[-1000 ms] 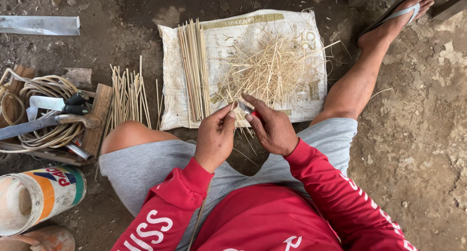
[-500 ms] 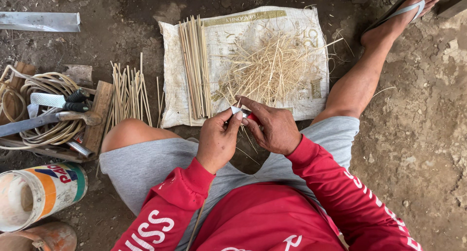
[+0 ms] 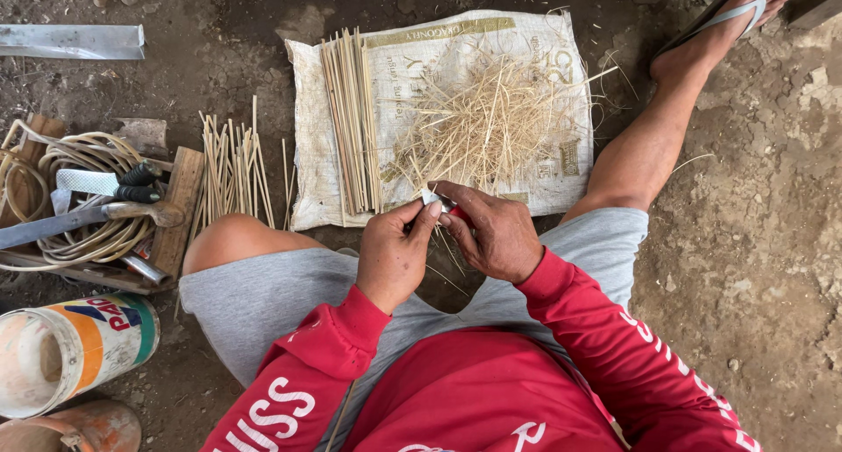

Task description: The person sits on the ground and uses a red utility knife to sharpen thin wooden sticks one at a time. They hold each stick in the left hand and scrape the tip with the knife in the right hand, then place the finished stick on a pile on a sack.

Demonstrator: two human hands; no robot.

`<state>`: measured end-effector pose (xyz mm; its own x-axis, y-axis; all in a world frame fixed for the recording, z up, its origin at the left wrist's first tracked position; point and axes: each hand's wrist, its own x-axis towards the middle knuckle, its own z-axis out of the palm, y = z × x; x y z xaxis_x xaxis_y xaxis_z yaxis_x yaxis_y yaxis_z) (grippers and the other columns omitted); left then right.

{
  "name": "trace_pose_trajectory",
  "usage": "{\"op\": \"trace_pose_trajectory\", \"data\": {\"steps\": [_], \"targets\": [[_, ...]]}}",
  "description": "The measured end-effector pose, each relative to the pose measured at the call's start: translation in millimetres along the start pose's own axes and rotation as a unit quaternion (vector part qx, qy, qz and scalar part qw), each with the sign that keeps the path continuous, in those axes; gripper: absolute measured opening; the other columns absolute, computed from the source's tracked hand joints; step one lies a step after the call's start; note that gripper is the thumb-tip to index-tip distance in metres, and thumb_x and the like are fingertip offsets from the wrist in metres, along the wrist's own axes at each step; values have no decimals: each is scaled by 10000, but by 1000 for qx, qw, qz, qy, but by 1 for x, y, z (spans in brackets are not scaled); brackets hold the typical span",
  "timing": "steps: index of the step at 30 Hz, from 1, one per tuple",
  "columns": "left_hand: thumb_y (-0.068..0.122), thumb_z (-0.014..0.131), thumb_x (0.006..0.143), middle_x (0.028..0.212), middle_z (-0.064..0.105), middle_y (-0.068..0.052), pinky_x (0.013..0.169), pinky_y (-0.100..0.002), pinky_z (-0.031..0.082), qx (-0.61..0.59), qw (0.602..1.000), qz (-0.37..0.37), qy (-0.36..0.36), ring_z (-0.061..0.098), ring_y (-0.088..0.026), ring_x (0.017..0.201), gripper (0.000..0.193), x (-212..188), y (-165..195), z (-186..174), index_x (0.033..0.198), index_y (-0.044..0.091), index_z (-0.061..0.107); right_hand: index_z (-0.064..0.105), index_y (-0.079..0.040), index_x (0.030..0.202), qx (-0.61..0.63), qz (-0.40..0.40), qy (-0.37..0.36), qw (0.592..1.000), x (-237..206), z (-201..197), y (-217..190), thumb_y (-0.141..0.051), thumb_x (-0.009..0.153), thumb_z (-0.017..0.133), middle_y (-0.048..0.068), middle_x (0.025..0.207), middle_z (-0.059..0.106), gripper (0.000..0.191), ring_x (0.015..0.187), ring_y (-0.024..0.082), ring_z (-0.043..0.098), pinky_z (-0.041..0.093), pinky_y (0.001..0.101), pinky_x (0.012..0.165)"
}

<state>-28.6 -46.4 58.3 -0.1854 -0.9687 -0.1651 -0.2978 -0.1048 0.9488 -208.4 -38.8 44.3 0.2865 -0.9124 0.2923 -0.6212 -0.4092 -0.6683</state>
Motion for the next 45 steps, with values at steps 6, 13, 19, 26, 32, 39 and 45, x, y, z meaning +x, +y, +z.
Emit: {"op": "trace_pose_trajectory", "data": {"steps": [6,13,19,26,32,39,45], "targets": [[341,649,1007,539,473,-11,472,-305,329,-4,1000,-12,7,362,-68,517,322,0,0,1,975,47,777,580,-105,1402,12,37,-18,999,-1,0,1,-201,996,683,129,873,736,430,708,290,730,560,382,612],[358,670,1005,546,485,-7,475,-304,331,-7,1000,-11,7,370,-61,532,352,1,1,1,956,24,767,567,-116,1431,34,20,-14,999,2,-5,-3,-165,1005,665,152,980,740,440,748,279,737,570,375,634],[367,681,986,532,519,-1,462,-302,325,-1,999,-32,15,379,-65,500,356,6,-2,1,975,27,785,576,-130,1423,-7,29,-1,1000,4,-1,-8,-162,998,659,137,1068,751,434,807,282,754,584,380,644],[344,697,969,533,487,30,454,-295,316,-21,998,-34,41,363,-46,508,339,11,-15,-2,1039,26,792,557,-169,1455,13,231,13,973,12,17,10,-237,1085,550,129,766,710,377,602,230,699,536,365,566],[251,635,1036,643,512,60,465,-234,320,-138,989,-48,-6,384,-19,536,299,16,-33,-2,1195,29,758,413,-137,1578,134,286,-14,949,11,13,60,-318,1102,495,110,745,569,516,657,166,526,472,352,624],[230,541,1068,666,592,35,441,-202,372,-189,977,-84,-47,449,-23,489,325,15,-22,-5,1282,53,709,415,-159,1586,130,285,-30,949,-14,41,100,-332,1081,461,37,742,567,536,670,120,547,504,300,681],[202,526,1064,691,571,56,410,-201,395,-184,980,-45,-64,449,-18,475,309,9,24,-57,1265,44,698,458,-140,1552,262,416,-33,870,-32,69,137,-348,1057,507,27,753,580,539,597,101,494,447,270,569]]}}
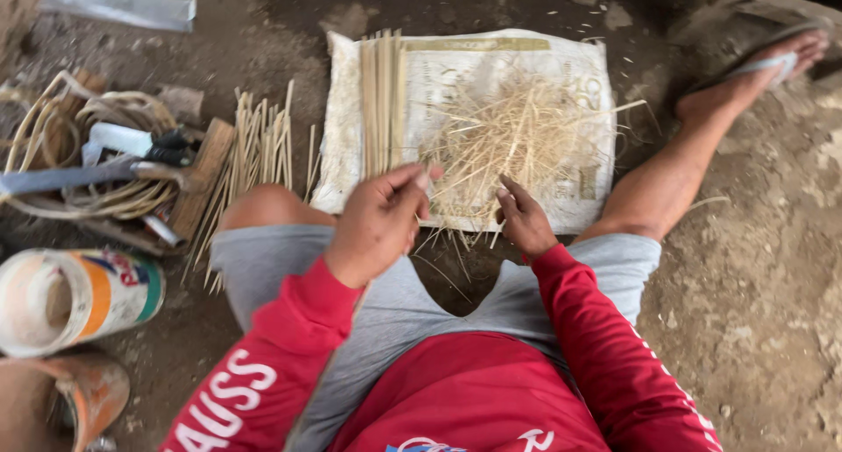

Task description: The person sits on the ground and uses a red utility knife to sharpen thin wooden sticks one at a time. They hold each stick in the left hand and scrape the tip with the knife in the right hand, then place the finished stick on a pile on a sack.

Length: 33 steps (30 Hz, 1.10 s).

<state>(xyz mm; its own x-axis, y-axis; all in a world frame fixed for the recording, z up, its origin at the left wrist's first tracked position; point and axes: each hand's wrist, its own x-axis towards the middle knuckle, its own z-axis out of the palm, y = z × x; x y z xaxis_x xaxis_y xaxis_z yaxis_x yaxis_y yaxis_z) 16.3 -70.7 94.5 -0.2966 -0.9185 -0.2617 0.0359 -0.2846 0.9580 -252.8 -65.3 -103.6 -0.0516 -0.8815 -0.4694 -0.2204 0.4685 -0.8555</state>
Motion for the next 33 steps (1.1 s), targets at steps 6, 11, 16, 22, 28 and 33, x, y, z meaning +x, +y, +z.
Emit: {"op": "trace_pose_trajectory", "data": {"steps": [6,11,16,22,28,33], "targets": [[160,552,1115,756,588,45,478,-207,413,149,971,143,119,486,-13,562,244,-10,68,-112,1253,47,719,526,-108,1497,21,58,-29,998,1,12,23,-361,1043,522,31,731,577,520,527,91,482,413,254,498],[164,598,1108,772,613,32,505,-207,448,106,961,121,226,526,-25,571,209,27,40,-202,1196,29,732,572,-107,1446,25,102,-48,993,0,24,29,-374,1033,527,21,721,555,494,514,100,441,358,264,468],[312,698,1019,998,720,-159,796,-396,552,436,830,79,338,707,-277,876,460,66,-61,-276,1330,-18,625,574,-121,1441,18,108,-61,992,0,22,36,-375,1034,554,13,731,553,480,543,93,471,380,256,481],[378,753,952,947,728,-171,825,-471,546,495,805,-70,318,700,-360,910,387,77,-176,-235,1140,40,743,599,-113,1404,26,143,-54,988,-9,20,50,-359,1014,559,1,733,537,464,531,106,466,371,269,463],[321,765,919,939,740,-155,813,-462,545,399,889,-133,181,705,-350,898,341,103,-218,-174,1130,54,745,612,-99,1399,31,163,-49,985,-20,23,61,-336,1000,595,-5,732,527,464,554,104,480,399,266,488],[274,775,891,933,749,-141,803,-455,545,377,905,-95,173,709,-341,888,312,130,-237,-148,1121,66,747,619,-88,1395,-18,146,-49,988,-29,23,69,-327,1002,591,-23,721,528,461,596,80,497,444,248,542]]}}
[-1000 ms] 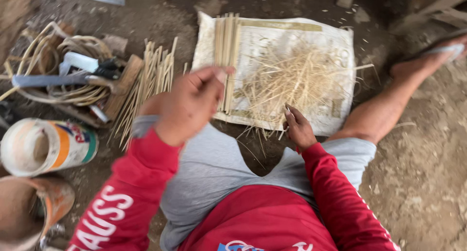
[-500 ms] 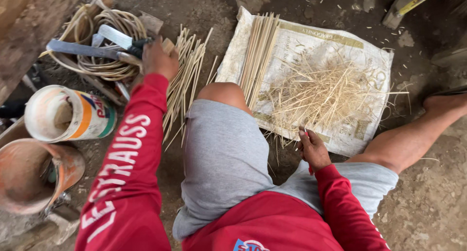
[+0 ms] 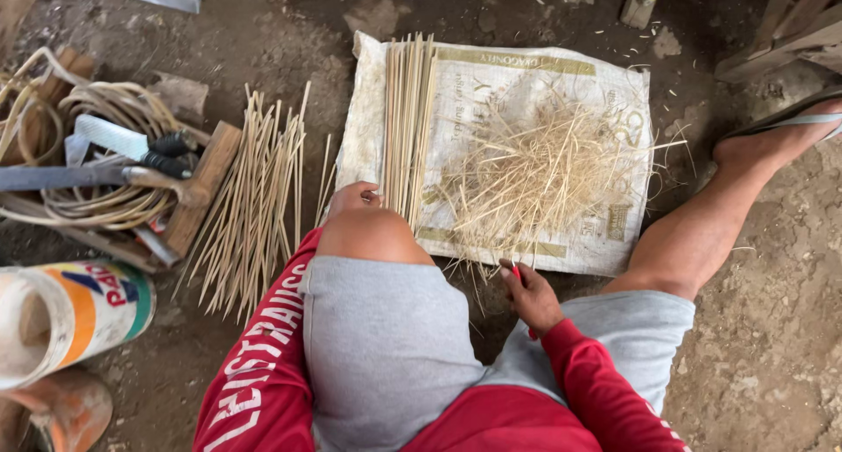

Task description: The person sits on the ground and uses a red utility knife to sharpen thin wooden sticks one at a time. They hold each stick in the left hand and scrape the tip with the knife in the right hand, then place the finished stick on a pile on a sack.

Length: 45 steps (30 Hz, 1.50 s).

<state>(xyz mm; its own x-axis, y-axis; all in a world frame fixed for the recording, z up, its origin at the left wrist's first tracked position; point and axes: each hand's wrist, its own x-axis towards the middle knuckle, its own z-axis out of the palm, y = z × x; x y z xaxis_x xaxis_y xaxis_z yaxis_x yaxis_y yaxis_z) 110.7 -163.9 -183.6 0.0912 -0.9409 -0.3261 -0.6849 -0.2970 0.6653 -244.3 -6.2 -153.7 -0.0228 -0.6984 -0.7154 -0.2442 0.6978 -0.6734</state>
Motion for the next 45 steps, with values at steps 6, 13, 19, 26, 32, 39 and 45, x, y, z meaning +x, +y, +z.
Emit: {"op": "trace_pose_trajectory", "data": {"steps": [6,13,19,26,32,39,45], "targets": [[217,786,857,926,761,-125,791,-446,545,-12,998,27,49,714,-331,875,291,18,8,26,1111,80,749,626,-99,1381,11,29,-5,999,-3,0,12,-310,988,611,-15,704,513,446,595,90,484,428,259,544],[223,814,859,950,772,-100,802,-420,546,-8,998,-43,42,718,-288,882,303,25,12,34,1111,71,742,652,-102,1355,-16,47,0,999,6,2,24,-316,983,625,-11,724,557,430,630,83,513,453,257,579],[263,870,812,865,764,-65,710,-346,559,-95,992,-76,14,695,-176,751,377,24,10,29,1100,47,758,640,-108,1350,-48,48,-18,998,11,4,28,-317,987,622,-9,725,558,419,644,91,519,469,268,599],[286,877,803,801,739,-40,628,-335,543,-145,986,-82,17,649,-145,660,387,18,16,16,1100,59,776,642,-103,1355,-48,43,-11,998,9,5,20,-319,981,633,2,734,570,432,657,104,529,477,282,609],[282,890,781,762,711,-18,623,-318,545,-101,993,-33,49,652,-131,651,369,9,21,-7,1069,81,779,655,-113,1360,-57,43,3,997,4,3,4,-348,979,628,31,772,605,449,697,127,569,505,305,657],[246,855,749,768,727,-11,644,-343,538,-144,988,2,62,675,-165,700,376,-15,15,-32,1079,82,777,660,-104,1339,-94,0,6,996,1,5,-9,-373,963,644,42,819,673,462,721,134,605,522,306,680],[302,827,750,956,709,-49,757,-370,541,63,990,-40,119,688,-238,889,455,-20,30,-40,1157,113,755,653,-82,1325,-102,-40,1,994,-5,5,-11,-382,954,647,42,791,673,477,688,137,607,520,311,657]]}}
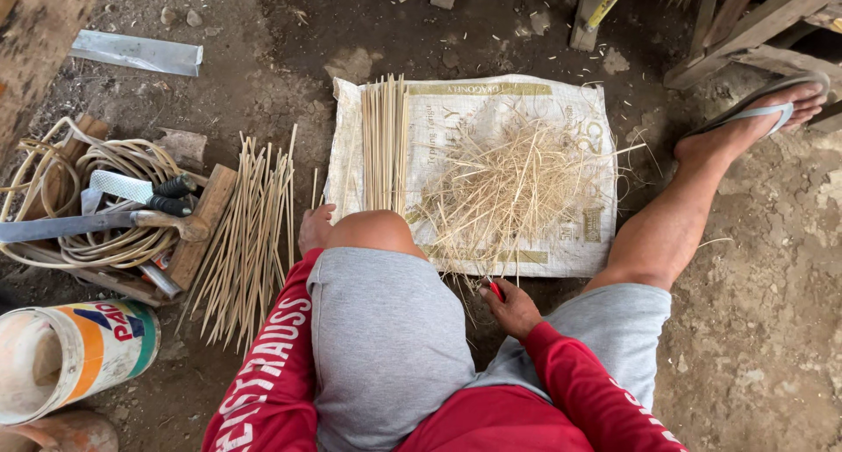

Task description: The person sits on the ground and uses a red utility knife to sharpen thin wooden sticks one at a time. They hold each stick in the left hand and scrape the tip with the knife in the right hand, then place the finished stick on a pile on a sack.

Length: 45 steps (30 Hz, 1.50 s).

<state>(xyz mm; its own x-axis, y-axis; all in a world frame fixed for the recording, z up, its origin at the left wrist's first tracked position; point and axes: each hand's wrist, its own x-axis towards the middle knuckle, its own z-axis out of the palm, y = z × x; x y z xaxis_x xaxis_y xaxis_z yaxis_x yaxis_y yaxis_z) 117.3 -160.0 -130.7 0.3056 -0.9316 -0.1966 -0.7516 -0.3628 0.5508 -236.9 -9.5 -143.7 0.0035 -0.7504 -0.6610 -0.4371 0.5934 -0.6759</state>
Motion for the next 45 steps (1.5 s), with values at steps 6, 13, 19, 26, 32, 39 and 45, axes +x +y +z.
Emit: {"op": "trace_pose_trajectory", "data": {"steps": [6,13,19,26,32,39,45], "targets": [[328,787,807,1057,664,-86,787,-393,548,97,971,196,-92,648,-279,986,449,-12,38,15,1181,88,724,656,-95,1326,-21,21,5,1000,-3,-2,0,-401,950,650,65,761,669,485,686,149,631,536,322,666],[359,741,873,1174,611,-129,821,-421,555,206,884,353,-228,602,-326,1099,453,-12,55,63,1208,59,688,646,-82,1283,-97,27,-1,995,-3,-5,2,-456,950,617,147,963,733,502,877,259,704,550,384,837],[385,702,930,1274,566,-166,851,-445,562,218,895,316,-229,562,-367,1195,465,-1,52,69,1232,34,657,602,-76,1332,-118,41,-4,992,2,-3,9,-498,938,613,185,1075,730,578,977,299,714,548,403,893],[244,749,893,1092,692,-149,874,-474,548,77,978,94,-167,680,-347,1033,481,-6,45,60,1327,99,605,620,-81,1326,-158,49,-10,986,7,1,11,-528,934,604,207,1119,730,595,1033,338,711,543,414,926],[216,828,791,826,721,-74,713,-398,553,-76,990,44,-112,699,-255,765,432,4,31,58,1189,112,692,620,-91,1325,-138,40,-5,990,4,-2,8,-508,929,604,201,1082,741,575,1016,338,722,544,416,913],[326,837,840,848,696,-126,650,-373,532,-121,984,36,-126,650,-225,716,482,-6,45,33,1196,38,683,640,-85,1305,-134,1,21,991,3,-3,2,-487,931,622,209,1055,737,550,989,348,718,546,424,898],[231,610,961,1127,715,-112,715,-397,577,-182,963,109,-167,686,-276,806,453,16,61,-1,1389,86,623,626,-73,1287,-143,-7,20,989,-2,-5,-11,-498,954,600,192,1001,730,541,937,323,725,550,422,873]]}}
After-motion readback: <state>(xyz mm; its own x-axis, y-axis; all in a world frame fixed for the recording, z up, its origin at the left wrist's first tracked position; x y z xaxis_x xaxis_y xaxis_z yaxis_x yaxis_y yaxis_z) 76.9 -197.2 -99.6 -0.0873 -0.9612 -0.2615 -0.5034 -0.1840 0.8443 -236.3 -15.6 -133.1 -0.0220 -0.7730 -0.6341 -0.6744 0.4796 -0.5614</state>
